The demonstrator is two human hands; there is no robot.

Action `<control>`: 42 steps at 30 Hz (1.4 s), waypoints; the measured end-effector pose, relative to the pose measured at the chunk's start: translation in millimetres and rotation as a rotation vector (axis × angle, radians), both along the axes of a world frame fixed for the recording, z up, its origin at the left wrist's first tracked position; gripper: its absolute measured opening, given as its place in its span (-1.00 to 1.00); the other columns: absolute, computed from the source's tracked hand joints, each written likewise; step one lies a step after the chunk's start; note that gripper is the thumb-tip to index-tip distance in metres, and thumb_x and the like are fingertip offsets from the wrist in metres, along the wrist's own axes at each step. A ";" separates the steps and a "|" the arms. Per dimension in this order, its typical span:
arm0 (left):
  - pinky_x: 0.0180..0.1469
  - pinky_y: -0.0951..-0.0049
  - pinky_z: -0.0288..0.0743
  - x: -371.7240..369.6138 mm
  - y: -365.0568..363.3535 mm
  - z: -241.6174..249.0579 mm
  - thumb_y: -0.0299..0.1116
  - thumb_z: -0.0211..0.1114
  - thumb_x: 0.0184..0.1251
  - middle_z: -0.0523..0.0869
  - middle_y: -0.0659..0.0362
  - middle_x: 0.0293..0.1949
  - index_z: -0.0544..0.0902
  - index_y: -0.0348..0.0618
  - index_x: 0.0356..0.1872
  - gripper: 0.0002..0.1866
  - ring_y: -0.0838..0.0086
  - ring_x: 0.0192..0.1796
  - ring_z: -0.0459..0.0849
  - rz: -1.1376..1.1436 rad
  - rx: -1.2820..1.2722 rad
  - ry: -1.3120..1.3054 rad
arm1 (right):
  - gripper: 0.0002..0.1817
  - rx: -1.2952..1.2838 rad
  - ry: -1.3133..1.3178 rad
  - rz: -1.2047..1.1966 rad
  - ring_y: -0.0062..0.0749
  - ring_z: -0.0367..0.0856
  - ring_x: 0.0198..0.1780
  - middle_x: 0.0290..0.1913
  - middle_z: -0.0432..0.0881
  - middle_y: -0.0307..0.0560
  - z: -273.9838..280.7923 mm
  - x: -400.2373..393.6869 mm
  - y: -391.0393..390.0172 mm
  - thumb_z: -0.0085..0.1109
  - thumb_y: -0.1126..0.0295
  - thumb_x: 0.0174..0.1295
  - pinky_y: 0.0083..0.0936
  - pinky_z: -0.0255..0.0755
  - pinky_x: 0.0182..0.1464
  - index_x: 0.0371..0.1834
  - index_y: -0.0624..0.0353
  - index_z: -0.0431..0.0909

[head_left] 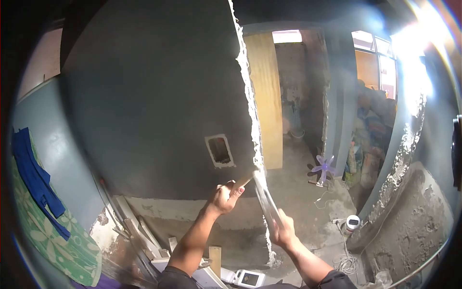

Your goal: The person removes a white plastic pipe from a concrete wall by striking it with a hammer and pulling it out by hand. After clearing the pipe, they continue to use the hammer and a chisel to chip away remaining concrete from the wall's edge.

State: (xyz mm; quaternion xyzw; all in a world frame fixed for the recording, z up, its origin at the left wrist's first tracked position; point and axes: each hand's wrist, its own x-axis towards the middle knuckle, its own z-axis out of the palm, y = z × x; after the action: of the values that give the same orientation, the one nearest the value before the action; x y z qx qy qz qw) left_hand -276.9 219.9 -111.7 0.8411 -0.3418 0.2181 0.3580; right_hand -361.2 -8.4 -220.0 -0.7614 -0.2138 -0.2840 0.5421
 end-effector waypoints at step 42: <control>-0.48 0.06 0.44 -16.3 -20.1 2.2 0.06 0.22 0.50 0.55 -0.22 -0.64 0.47 -0.34 -0.57 -0.38 -0.17 -0.55 0.60 0.290 0.074 -0.042 | -0.84 0.134 -0.303 -0.017 0.05 0.61 -0.53 -0.55 0.57 0.05 19.1 -25.2 -19.0 0.26 0.34 0.26 -0.33 0.49 -0.40 -0.26 0.18 0.54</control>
State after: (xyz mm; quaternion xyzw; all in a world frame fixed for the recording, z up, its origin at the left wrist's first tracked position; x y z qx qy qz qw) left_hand -293.2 199.8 -109.5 0.8895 -0.2319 0.2724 0.2843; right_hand -386.4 -27.4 -200.8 -0.6738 -0.2674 -0.4136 0.5509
